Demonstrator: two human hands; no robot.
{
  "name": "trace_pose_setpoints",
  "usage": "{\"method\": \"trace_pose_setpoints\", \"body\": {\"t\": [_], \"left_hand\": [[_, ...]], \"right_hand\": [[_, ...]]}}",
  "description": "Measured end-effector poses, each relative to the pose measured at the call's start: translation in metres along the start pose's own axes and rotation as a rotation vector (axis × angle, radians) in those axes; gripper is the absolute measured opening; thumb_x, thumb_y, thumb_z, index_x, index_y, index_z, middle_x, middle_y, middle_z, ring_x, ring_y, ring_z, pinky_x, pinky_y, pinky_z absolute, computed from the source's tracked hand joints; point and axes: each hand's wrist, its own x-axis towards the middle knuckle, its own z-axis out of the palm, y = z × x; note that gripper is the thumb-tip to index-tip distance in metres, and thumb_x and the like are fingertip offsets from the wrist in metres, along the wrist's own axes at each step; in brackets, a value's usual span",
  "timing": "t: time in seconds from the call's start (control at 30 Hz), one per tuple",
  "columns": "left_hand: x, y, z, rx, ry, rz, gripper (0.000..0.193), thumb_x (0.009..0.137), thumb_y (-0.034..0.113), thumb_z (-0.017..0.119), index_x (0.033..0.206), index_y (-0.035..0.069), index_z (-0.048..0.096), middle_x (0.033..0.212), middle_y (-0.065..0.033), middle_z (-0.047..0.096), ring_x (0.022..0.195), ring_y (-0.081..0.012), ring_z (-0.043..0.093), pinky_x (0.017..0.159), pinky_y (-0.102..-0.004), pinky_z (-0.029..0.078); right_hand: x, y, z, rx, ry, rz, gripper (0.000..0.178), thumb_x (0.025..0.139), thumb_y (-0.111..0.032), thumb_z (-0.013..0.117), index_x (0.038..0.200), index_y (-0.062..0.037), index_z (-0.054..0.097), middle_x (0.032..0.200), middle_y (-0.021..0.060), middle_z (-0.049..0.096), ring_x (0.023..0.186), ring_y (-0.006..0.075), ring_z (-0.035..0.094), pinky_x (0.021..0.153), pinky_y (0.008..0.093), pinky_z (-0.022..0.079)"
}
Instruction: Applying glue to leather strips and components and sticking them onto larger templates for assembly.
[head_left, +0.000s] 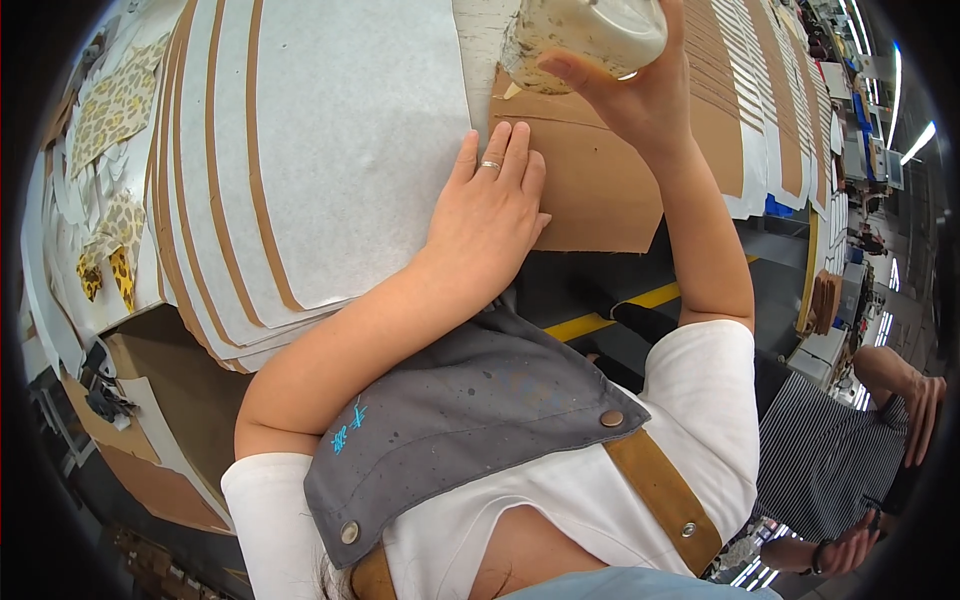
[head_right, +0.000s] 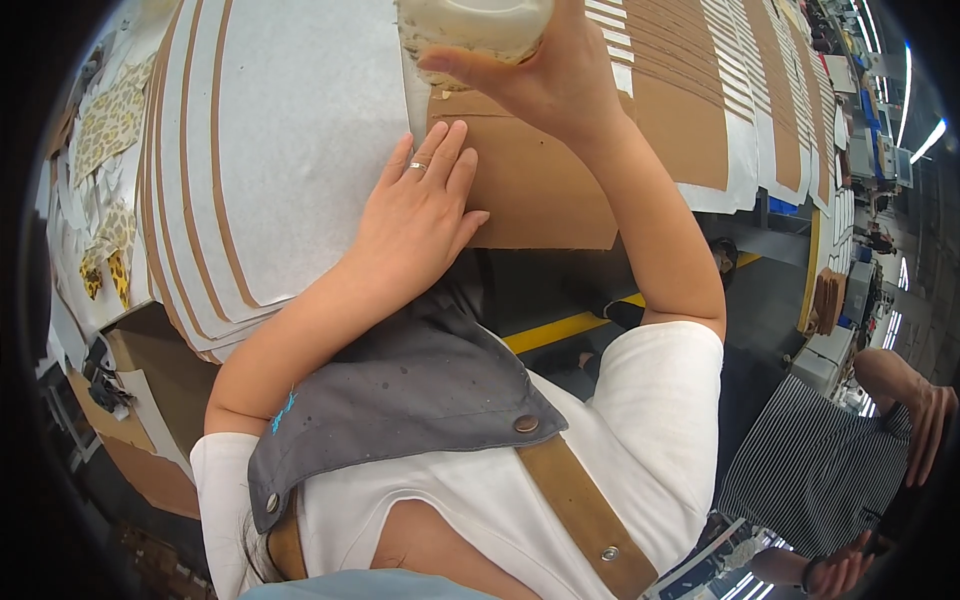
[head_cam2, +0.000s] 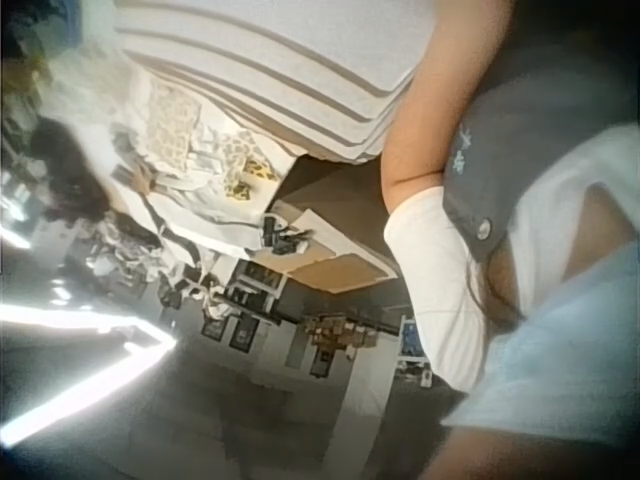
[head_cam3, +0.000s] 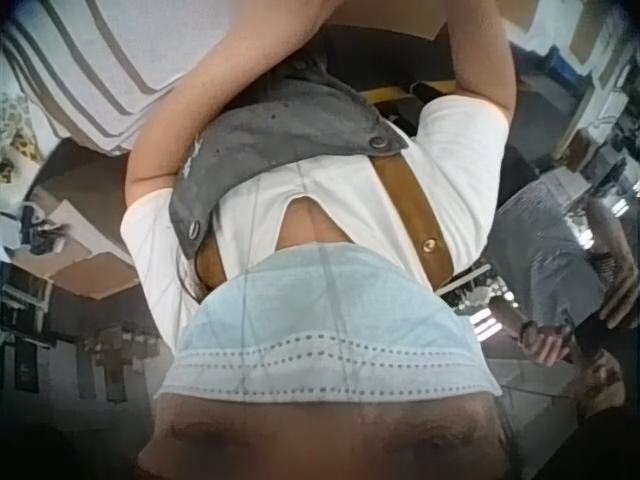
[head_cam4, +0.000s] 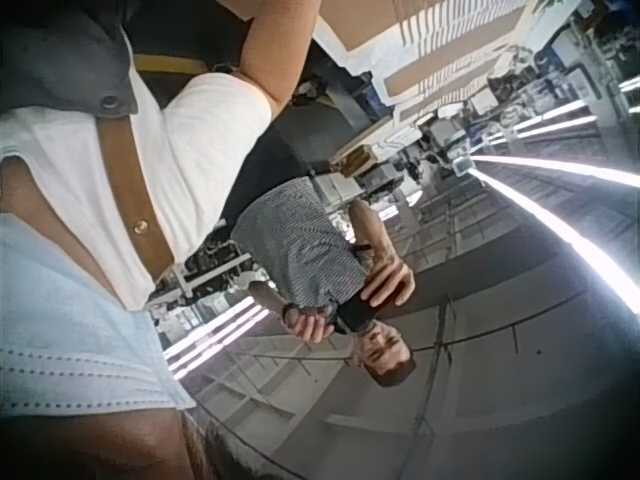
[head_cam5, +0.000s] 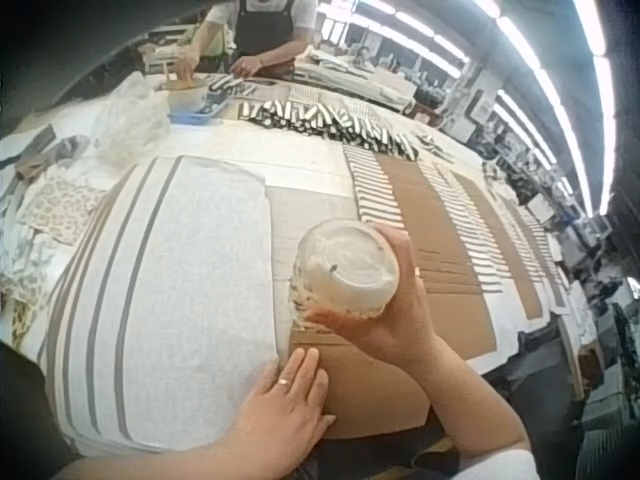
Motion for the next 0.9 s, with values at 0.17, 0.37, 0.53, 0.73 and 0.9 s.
{"method": "trace_pose_setpoints", "body": {"t": [0.17,0.37,0.53,0.73,0.9], "left_hand": [[0.000,0.000,-0.001,0.000,-0.007,0.005,0.050,0.087,0.030,0.058,0.122,-0.003,0.046,0.138,-0.0189,0.039,0.132,-0.0296,0.033,0.109,-0.0444,0.026],[0.000,-0.001,-0.001,0.004,-0.007,0.004,0.051,0.087,0.029,0.058,0.124,-0.003,0.045,0.138,-0.0189,0.039,0.131,-0.0301,0.034,0.109,-0.0445,0.026],[0.000,0.000,-0.002,-0.004,0.002,0.004,0.052,0.087,0.029,0.058,0.125,-0.003,0.044,0.138,-0.0189,0.039,0.131,-0.0304,0.036,0.109,-0.0448,0.026],[0.001,-0.001,-0.003,-0.023,-0.019,-0.005,0.052,0.087,0.029,0.058,0.125,-0.003,0.044,0.138,-0.0191,0.039,0.131,-0.0304,0.035,0.109,-0.0448,0.026],[0.002,-0.001,-0.007,-0.011,-0.029,0.002,0.052,0.087,0.030,0.058,0.125,-0.003,0.045,0.138,-0.0194,0.039,0.131,-0.0303,0.036,0.108,-0.0447,0.026]], "right_hand": [[-0.005,0.003,-0.006,-0.009,-0.005,0.012,0.087,0.065,-0.030,0.086,0.126,0.0017,0.033,0.113,0.0165,0.052,0.103,0.0242,0.057,0.085,0.0351,0.048],[-0.013,0.008,-0.017,0.016,0.012,-0.029,0.087,0.066,-0.031,0.085,0.127,0.0019,0.032,0.113,0.0155,0.054,0.103,0.0230,0.057,0.086,0.0345,0.049],[-0.025,0.016,-0.024,0.025,0.038,-0.024,0.085,0.067,-0.026,0.085,0.128,0.0009,0.031,0.114,0.0146,0.052,0.104,0.0229,0.055,0.088,0.0346,0.047],[-0.040,0.023,-0.035,0.074,0.061,0.013,0.082,0.069,-0.020,0.083,0.128,-0.0002,0.030,0.117,0.0141,0.048,0.108,0.0225,0.052,0.090,0.0351,0.045],[-0.054,0.027,-0.051,0.027,0.092,0.028,0.082,0.070,-0.019,0.082,0.130,-0.0014,0.030,0.117,0.0139,0.048,0.108,0.0228,0.052,0.090,0.0352,0.046]]}}
